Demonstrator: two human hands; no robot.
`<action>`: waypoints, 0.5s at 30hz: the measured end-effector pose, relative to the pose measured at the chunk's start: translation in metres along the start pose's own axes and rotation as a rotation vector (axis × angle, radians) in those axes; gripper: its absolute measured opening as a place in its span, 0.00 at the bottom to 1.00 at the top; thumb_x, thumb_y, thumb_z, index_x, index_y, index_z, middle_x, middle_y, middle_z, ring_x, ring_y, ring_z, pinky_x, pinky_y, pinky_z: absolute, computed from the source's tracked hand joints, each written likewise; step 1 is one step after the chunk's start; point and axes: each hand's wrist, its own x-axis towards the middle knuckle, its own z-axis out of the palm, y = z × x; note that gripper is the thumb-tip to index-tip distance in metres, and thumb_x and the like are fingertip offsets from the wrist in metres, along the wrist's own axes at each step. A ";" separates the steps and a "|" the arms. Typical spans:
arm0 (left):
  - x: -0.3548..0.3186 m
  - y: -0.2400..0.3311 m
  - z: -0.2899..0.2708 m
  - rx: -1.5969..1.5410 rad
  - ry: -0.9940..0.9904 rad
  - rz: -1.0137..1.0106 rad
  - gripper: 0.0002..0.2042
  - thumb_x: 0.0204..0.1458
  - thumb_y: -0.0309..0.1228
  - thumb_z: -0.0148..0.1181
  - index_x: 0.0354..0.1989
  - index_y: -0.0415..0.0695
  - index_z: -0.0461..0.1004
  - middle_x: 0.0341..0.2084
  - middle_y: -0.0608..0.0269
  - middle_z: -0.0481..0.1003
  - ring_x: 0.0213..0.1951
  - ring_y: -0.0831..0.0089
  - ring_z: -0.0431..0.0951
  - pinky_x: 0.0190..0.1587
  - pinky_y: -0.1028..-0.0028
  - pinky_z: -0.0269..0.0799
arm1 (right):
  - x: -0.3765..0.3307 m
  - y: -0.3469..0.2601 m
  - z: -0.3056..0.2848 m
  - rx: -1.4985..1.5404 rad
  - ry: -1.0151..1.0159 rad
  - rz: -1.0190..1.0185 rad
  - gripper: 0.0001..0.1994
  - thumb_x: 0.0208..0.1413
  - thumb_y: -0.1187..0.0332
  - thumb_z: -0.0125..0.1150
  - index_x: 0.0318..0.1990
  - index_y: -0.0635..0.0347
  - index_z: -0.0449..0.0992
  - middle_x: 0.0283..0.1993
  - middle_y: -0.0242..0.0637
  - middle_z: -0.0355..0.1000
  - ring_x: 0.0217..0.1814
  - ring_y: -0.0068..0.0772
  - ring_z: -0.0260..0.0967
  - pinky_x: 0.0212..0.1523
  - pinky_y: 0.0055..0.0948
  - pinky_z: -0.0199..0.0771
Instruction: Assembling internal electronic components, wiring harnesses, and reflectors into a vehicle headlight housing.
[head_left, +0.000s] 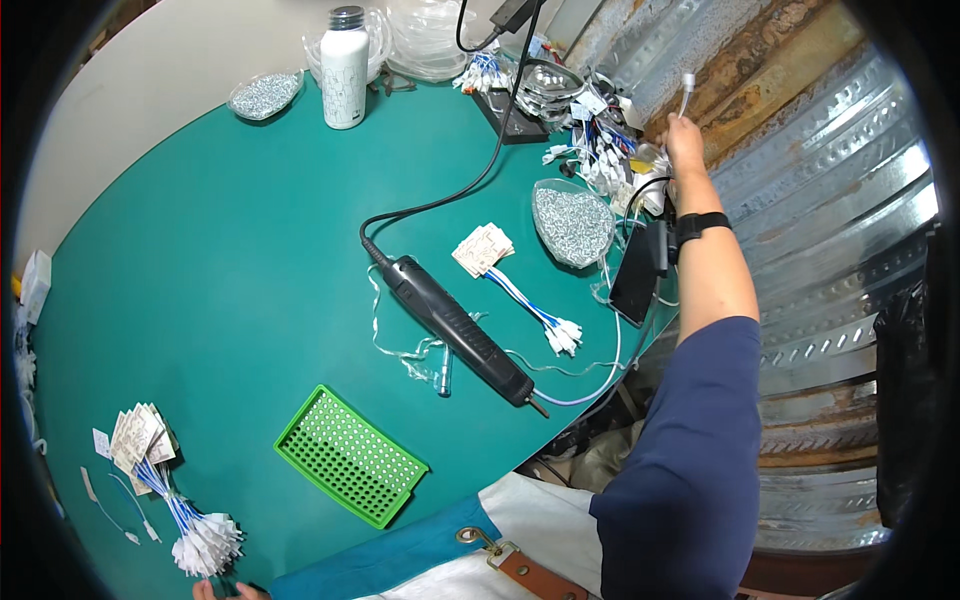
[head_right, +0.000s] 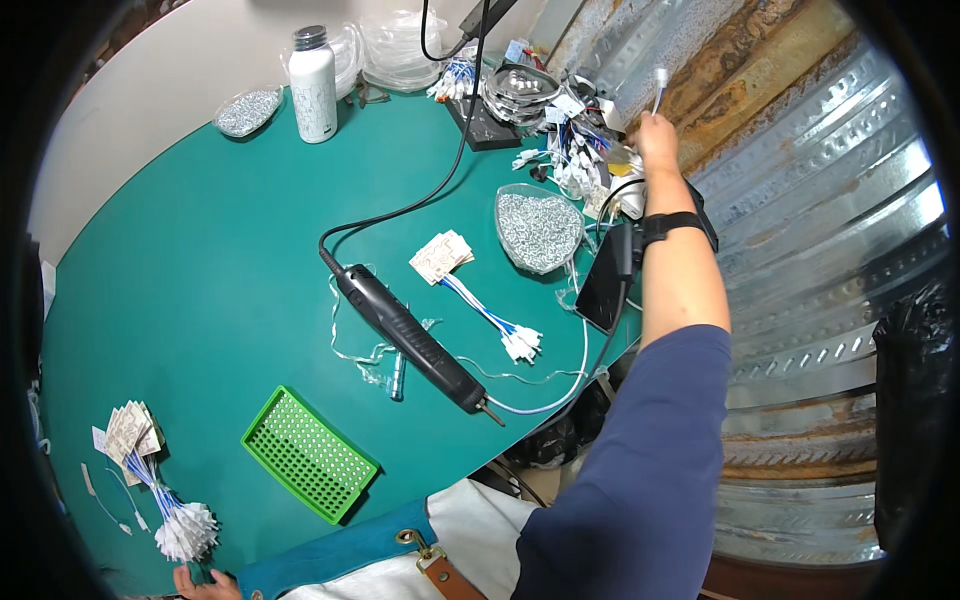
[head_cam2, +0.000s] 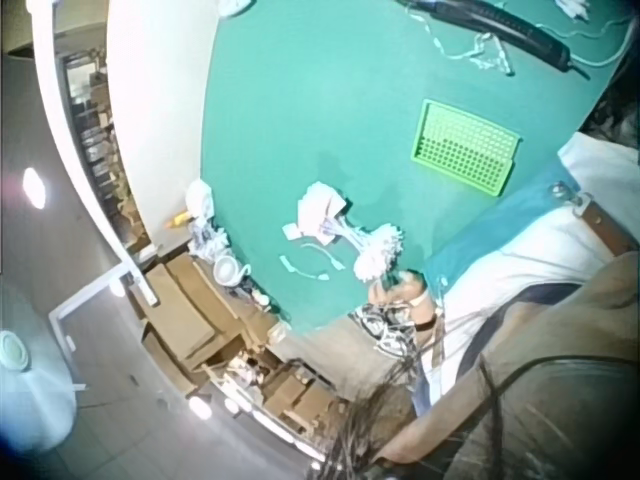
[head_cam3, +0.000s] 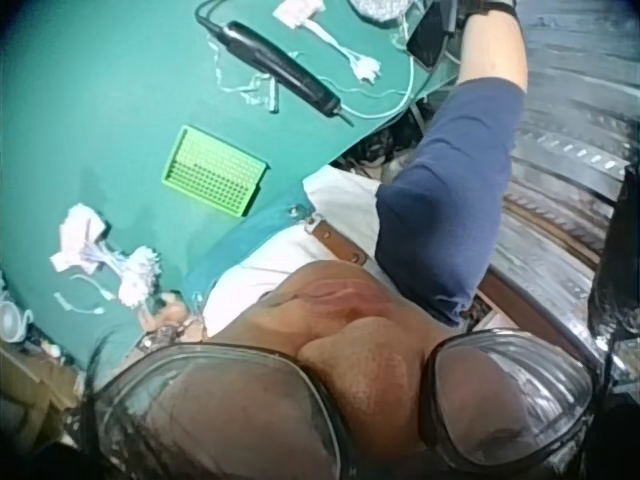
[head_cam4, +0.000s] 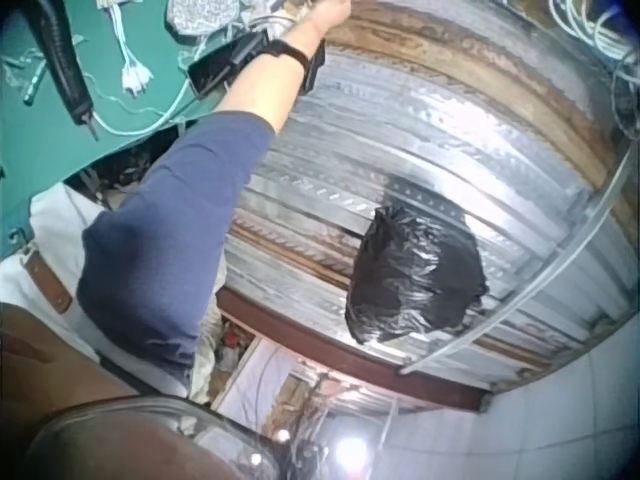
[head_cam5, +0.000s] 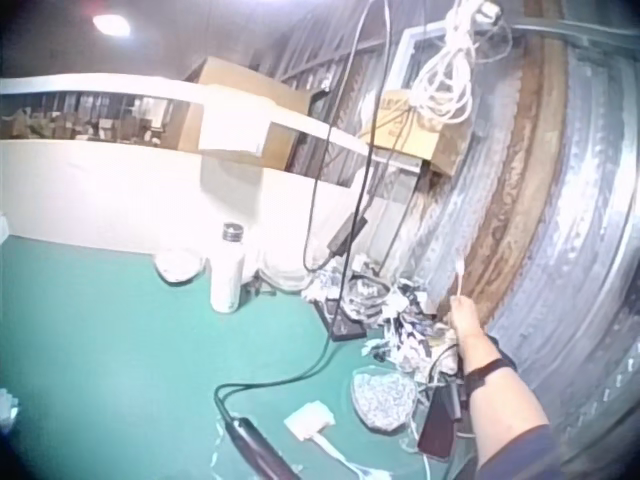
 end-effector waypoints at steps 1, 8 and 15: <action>-0.003 -0.001 0.004 -0.016 0.000 -0.004 0.19 0.51 0.42 0.54 0.37 0.35 0.66 0.28 0.51 0.70 0.27 0.54 0.71 0.32 0.60 0.70 | 0.010 0.015 -0.013 -0.119 -0.191 0.049 0.19 0.55 0.59 0.46 0.25 0.67 0.74 0.21 0.47 0.72 0.20 0.36 0.70 0.24 0.38 0.67; 0.002 -0.001 -0.006 0.055 -0.052 -0.005 0.17 0.46 0.36 0.58 0.36 0.34 0.66 0.28 0.51 0.70 0.28 0.53 0.72 0.33 0.60 0.73 | -0.043 0.024 0.010 -0.563 -0.702 0.072 0.14 0.42 0.61 0.63 0.36 0.59 0.76 0.20 0.38 0.69 0.19 0.30 0.66 0.22 0.32 0.66; 0.012 0.006 -0.010 -0.007 -0.091 0.009 0.14 0.47 0.35 0.57 0.33 0.36 0.65 0.28 0.50 0.70 0.27 0.53 0.72 0.32 0.60 0.72 | -0.037 0.029 0.019 -0.698 -0.693 0.063 0.20 0.36 0.58 0.68 0.35 0.64 0.78 0.37 0.46 0.76 0.38 0.42 0.74 0.41 0.34 0.71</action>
